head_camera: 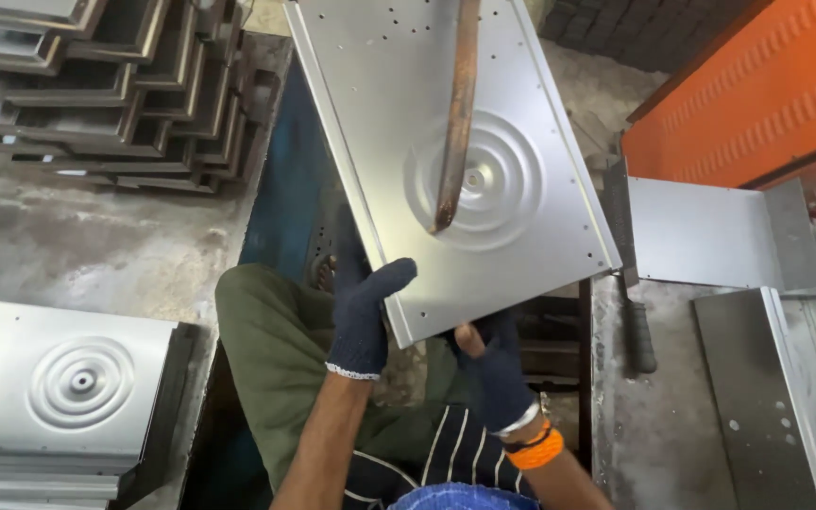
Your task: Using a spot welder to join metal panels and assemble enclosures.
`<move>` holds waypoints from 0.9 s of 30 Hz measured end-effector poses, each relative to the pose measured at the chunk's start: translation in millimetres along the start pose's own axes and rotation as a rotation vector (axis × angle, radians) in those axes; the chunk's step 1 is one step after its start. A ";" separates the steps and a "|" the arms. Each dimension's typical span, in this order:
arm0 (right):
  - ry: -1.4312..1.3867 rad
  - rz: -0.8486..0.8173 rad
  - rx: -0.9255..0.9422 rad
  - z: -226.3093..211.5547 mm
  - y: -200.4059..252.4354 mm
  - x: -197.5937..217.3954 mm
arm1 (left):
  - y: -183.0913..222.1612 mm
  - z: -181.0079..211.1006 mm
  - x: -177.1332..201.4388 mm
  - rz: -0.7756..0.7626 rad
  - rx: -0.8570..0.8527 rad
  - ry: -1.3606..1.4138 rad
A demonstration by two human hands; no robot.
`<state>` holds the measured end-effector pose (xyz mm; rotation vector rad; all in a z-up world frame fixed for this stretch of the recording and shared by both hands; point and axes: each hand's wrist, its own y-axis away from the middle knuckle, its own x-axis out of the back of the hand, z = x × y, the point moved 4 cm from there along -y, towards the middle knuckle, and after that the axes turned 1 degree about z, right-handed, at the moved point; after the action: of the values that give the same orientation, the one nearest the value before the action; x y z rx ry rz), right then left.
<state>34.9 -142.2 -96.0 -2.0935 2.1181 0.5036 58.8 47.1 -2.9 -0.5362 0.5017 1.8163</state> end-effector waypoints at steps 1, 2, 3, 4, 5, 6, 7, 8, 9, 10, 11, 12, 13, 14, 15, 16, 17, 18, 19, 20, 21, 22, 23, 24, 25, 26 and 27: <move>0.001 0.013 0.003 -6.6 -4.2 13.8 | -0.5 -0.1 -1.8 -0.009 0.009 0.002; 0.096 -0.059 0.013 -13.3 -8.0 24.4 | -0.9 0.2 -4.3 -0.038 0.007 0.066; 0.191 -0.133 0.020 -19.4 -10.8 35.1 | -0.5 0.6 -6.3 -0.063 0.004 0.130; 0.193 -0.122 0.020 -24.2 -21.6 57.6 | -0.8 -1.5 -6.2 -0.069 0.013 0.132; 0.262 -0.035 0.003 -28.1 -35.8 81.5 | -3.5 -1.9 -6.0 -0.083 0.015 0.165; 0.330 0.052 -0.015 -32.2 -49.3 105.3 | -6.0 -2.2 -5.6 -0.098 0.016 0.199; 0.328 0.052 -0.017 -39.5 -55.3 117.4 | -7.6 -2.0 -4.1 -0.096 0.017 0.197; 0.353 0.041 0.003 -47.4 -60.4 125.5 | -8.9 -2.2 -2.3 -0.093 0.026 0.196; 0.377 0.034 0.023 -54.6 -63.0 130.9 | -10.1 -2.8 -1.0 -0.092 0.038 0.197; 0.402 0.027 0.043 -54.7 -67.8 140.1 | -10.3 1.5 -1.6 -0.093 0.043 0.195; 0.429 0.018 0.071 -57.2 -76.0 149.3 | -12.9 6.2 -4.6 -0.116 0.027 0.177; 0.455 0.009 0.099 -59.9 -83.9 158.3 | -15.4 10.9 -7.6 -0.140 0.012 0.160; 0.482 0.001 0.118 -56.6 -90.3 167.7 | -14.4 11.5 -8.1 -0.139 0.016 0.160; 0.508 -0.008 0.138 -53.8 -97.3 176.8 | -13.6 13.1 -9.3 -0.163 -0.005 0.132; 0.533 -0.021 0.163 -51.9 -109.1 183.4 | -16.1 15.9 -10.5 -0.189 -0.032 0.103; 0.557 -0.033 0.189 -47.5 -119.6 190.1 | -17.5 15.5 -12.2 -0.191 -0.035 0.102; 0.580 -0.049 0.212 -41.9 -128.9 195.8 | -17.2 15.7 -13.0 -0.192 -0.034 0.113; 0.603 -0.065 0.234 -36.1 -137.8 201.2 | -17.1 16.0 -13.8 -0.194 -0.034 0.125; 0.629 -0.079 0.262 -32.9 -150.1 205.3 | -24.5 7.1 -12.3 -0.195 -0.040 0.126; 0.654 -0.093 0.291 -30.0 -162.6 209.1 | -32.7 -2.7 -10.1 -0.174 -0.016 0.144; 0.679 -0.107 0.320 -27.8 -175.6 212.4 | -41.6 -12.1 -8.2 -0.155 0.007 0.163; 0.705 -0.121 0.349 -27.2 -187.6 212.3 | -51.8 -17.2 -9.3 -0.156 0.001 0.164; 0.733 -0.133 0.373 -27.0 -196.4 214.7 | -60.0 -24.6 -10.7 -0.162 0.018 0.198; 0.762 -0.145 0.398 -26.7 -205.4 217.1 | -68.3 -32.1 -12.2 -0.168 0.035 0.232; 0.791 -0.156 0.424 -28.8 -213.6 217.7 | -78.0 -38.4 -13.1 -0.170 0.033 0.236; 0.820 -0.166 0.450 -31.0 -222.0 218.3 | -88.2 -44.6 -13.7 -0.159 0.027 0.216; 0.848 -0.179 0.474 -32.7 -230.8 218.2 | -98.4 -50.6 -13.8 -0.147 0.022 0.194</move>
<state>260.1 -356.5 -168.5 -2.3623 2.0241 -0.9789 162.3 35.6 -42.8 -0.7207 0.5971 1.6252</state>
